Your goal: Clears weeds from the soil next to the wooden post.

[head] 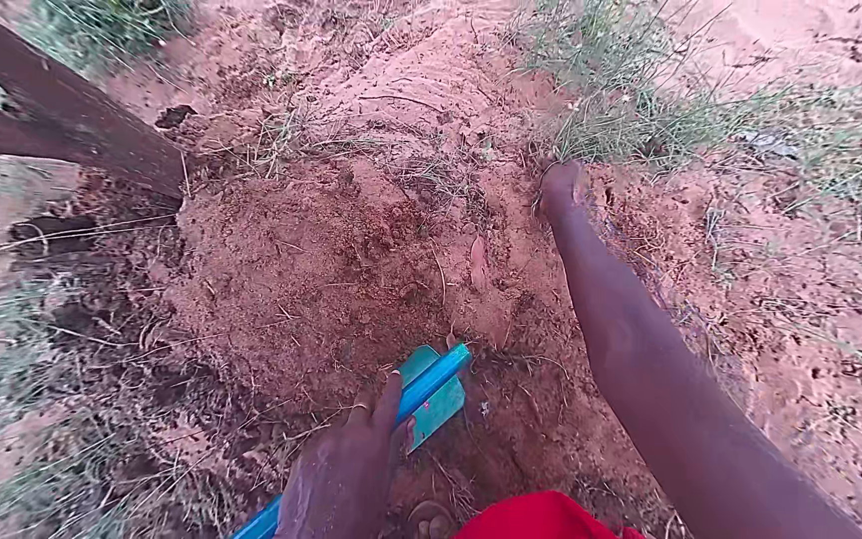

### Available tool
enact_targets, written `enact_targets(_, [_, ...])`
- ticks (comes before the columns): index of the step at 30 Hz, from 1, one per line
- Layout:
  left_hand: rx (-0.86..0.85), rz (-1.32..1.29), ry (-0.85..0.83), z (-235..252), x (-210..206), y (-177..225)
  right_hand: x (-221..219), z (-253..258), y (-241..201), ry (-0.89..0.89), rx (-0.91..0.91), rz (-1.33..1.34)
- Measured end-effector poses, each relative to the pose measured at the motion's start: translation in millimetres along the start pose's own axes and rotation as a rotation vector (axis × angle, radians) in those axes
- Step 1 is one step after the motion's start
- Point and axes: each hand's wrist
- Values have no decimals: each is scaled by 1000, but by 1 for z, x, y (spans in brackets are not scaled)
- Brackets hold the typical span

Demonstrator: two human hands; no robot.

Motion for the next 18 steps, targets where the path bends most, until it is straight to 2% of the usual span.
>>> enact_targets(3, [2, 7, 24, -4, -1, 2, 15, -32, 11, 121, 33, 73])
enact_targets(7, [-4, 15, -3, -3, -1, 6, 45, -69, 28, 89, 98, 143])
enact_targets(11, [-18, -54, -36, -2, 1, -3, 66, -97, 25, 65, 1, 399])
enact_targets(15, [-35, -120, -41, -4, 0, -9, 60, -56, 25, -50, 157, 441])
enact_targets(18, [-34, -111, -58, -2, 2, -7, 34, -5, 9, -9, 138, 95])
Point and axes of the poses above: each hand's wrist, its own z-axis towards the middle knuckle, its own x-axis out of the back of the hand, y = z × x, and after that the axes turned 13 degrees about z, right-handed
